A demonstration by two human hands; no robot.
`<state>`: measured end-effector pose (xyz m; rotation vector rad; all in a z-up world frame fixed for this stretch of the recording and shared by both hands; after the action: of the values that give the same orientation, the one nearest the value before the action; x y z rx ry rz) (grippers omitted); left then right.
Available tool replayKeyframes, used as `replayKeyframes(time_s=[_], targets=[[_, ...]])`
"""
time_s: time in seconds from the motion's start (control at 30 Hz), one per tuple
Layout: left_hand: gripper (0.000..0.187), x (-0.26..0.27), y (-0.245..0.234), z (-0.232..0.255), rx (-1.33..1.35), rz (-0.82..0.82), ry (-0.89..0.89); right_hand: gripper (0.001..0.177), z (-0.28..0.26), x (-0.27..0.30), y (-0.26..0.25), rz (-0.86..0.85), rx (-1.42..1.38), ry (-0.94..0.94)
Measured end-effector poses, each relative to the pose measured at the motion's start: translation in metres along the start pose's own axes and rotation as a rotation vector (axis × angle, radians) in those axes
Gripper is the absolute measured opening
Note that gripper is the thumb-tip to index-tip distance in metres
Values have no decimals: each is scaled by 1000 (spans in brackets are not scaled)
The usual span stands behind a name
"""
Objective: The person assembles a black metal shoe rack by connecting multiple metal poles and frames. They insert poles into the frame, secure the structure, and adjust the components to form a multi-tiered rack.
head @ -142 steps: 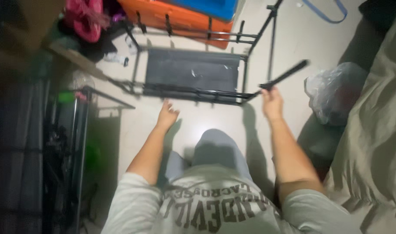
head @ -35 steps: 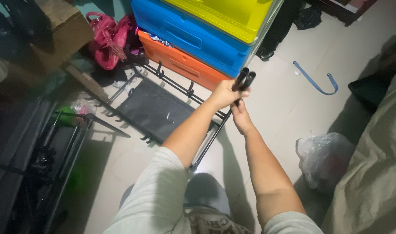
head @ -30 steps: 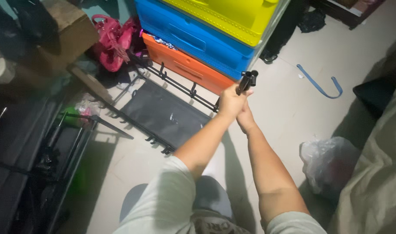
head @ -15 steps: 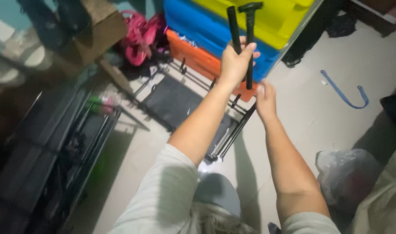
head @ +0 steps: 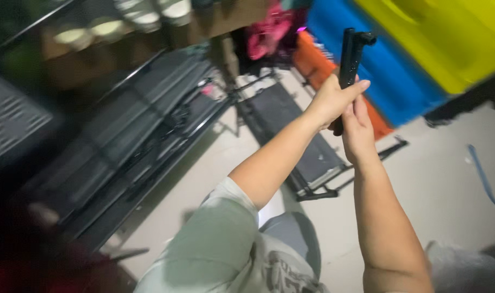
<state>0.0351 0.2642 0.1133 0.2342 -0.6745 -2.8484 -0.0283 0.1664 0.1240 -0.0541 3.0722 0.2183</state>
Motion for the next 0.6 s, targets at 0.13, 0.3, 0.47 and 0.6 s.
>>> replayKeyframes(time_s=[0.13,0.3,0.47,0.6], targets=[[33,10,-76,27,-71,45,67,59,27,20,59,-10,235,41],[39,30,-173,55,-320,169,234,47,70,29,140,-128,331,-431],[43,53,-264,89,-360,327,-62,56,110,43,230,-197,23,-29],[44,77,-324,129,-685,364,68,56,114,73,269,-421,-80,308]])
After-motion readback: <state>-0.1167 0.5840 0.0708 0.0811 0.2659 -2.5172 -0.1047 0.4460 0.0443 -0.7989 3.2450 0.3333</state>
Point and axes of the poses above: each hand's wrist, its own x-axis away from the middle knuckle, its own y-axis out of the palm, z = x × y, the point moved 2 cm from there along -x, towards the middle knuckle, and after that the axes turned 13 degrees about z, right-handed, at the moved point
